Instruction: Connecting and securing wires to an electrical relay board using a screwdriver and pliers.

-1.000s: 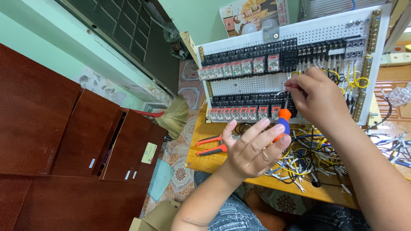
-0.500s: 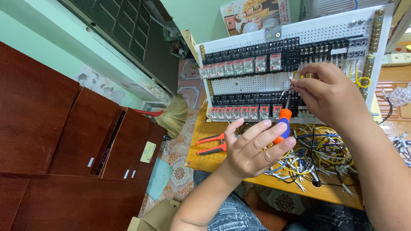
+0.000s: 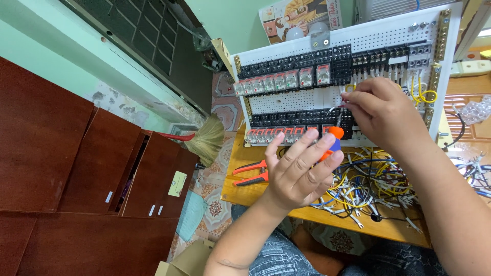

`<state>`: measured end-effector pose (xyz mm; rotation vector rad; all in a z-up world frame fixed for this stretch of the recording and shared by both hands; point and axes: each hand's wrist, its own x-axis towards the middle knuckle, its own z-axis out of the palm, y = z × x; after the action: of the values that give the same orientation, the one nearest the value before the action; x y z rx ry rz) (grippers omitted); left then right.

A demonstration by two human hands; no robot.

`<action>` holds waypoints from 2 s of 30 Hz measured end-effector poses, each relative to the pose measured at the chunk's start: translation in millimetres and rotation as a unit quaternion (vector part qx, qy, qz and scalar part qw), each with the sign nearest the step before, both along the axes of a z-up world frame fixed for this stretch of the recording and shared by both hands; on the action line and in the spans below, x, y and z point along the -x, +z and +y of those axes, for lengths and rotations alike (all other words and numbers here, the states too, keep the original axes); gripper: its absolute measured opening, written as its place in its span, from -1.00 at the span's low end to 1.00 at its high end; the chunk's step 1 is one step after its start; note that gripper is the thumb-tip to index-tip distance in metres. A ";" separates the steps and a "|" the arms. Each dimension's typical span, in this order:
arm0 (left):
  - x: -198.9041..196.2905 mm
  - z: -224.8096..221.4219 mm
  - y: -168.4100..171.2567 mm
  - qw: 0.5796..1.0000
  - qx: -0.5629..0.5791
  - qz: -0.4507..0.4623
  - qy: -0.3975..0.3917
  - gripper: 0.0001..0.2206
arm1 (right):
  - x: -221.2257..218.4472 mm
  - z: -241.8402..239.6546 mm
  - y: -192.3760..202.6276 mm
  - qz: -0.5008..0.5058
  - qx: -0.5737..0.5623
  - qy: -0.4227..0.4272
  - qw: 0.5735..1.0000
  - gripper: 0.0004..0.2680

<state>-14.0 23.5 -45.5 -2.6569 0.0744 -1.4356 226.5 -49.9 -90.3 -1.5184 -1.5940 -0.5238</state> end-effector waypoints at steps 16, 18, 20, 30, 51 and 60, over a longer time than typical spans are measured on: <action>1.9 -3.5 13.4 0.996 0.030 -0.074 -0.039 -0.67 | 20.0 5.6 6.2 0.125 0.009 -0.072 0.989 -0.92; 2.4 -1.5 16.1 0.997 -0.001 -0.062 -0.036 -0.61 | 21.5 6.5 7.0 0.208 0.014 -0.072 0.975 -0.88; 2.9 1.0 8.6 0.998 0.006 -0.044 -0.055 -0.73 | 22.2 5.8 9.7 0.230 0.013 -0.065 0.971 -0.90; 6.9 3.9 1.3 0.992 0.037 0.074 -0.093 -0.66 | 22.9 13.0 9.0 0.227 0.050 -0.071 0.970 -0.97; -10.4 -3.4 5.6 0.996 0.072 -0.016 -0.045 -0.65 | 11.6 10.8 -0.6 0.211 0.075 -0.058 0.973 -0.94; -10.3 -4.7 9.6 0.998 0.026 0.033 0.052 -0.66 | 10.7 12.5 -2.0 0.186 0.071 -0.067 0.978 -0.95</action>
<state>-3.6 18.8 -35.9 -2.7056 -0.0959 -1.3356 215.8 -37.5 -92.4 -1.7241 -1.2668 -0.1831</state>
